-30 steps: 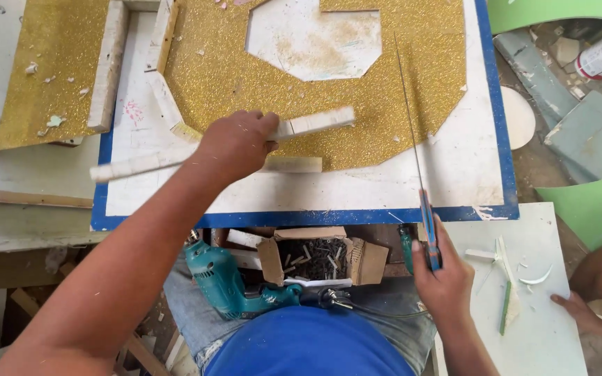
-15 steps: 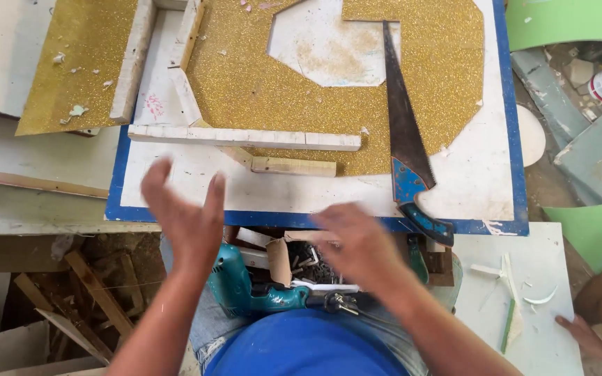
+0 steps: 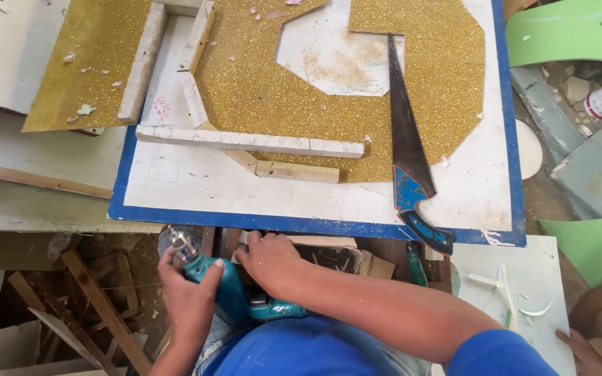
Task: Fabricating a large glittered letter sign by measuring, cutting, and fitting wooden strips around a template.
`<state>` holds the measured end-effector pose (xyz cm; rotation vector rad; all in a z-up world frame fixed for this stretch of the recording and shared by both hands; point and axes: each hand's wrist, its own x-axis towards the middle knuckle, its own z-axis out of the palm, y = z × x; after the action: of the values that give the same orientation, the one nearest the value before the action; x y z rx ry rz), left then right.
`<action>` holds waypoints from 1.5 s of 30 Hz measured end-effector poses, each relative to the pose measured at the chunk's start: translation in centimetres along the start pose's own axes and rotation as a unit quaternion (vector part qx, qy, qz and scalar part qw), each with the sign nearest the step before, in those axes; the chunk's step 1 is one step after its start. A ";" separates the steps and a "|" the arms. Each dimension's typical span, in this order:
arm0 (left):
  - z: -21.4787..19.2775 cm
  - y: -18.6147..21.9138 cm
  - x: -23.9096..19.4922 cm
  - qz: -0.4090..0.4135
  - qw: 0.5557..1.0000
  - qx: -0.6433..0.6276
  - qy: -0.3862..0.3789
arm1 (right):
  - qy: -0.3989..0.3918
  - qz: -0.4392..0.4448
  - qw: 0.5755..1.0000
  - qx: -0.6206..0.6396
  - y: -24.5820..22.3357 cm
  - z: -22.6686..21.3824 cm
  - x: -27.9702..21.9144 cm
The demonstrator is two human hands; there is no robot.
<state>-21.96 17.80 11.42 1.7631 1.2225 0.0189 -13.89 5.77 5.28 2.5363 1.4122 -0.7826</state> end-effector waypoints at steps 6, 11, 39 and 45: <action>0.2 -2.6 -1.8 0.064 0.995 -0.071 -0.009 | 0.098 -0.042 0.978 0.179 0.8 -2.5 -1.4; 0.6 -3.2 -0.7 0.092 0.994 -0.054 0.003 | 0.308 -0.035 0.883 0.354 5.9 -2.9 -2.7; 8.9 5.3 3.7 0.621 0.772 0.104 -0.087 | 0.465 0.205 0.827 0.240 27.8 -0.5 -8.1; 18.0 11.7 11.1 0.616 0.701 0.341 -0.111 | 0.406 0.306 0.856 0.100 26.9 1.2 -6.7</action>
<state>0.76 13.10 4.58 2.8280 -0.4163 0.1408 4.95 -14.54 4.12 3.3638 0.5004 0.3213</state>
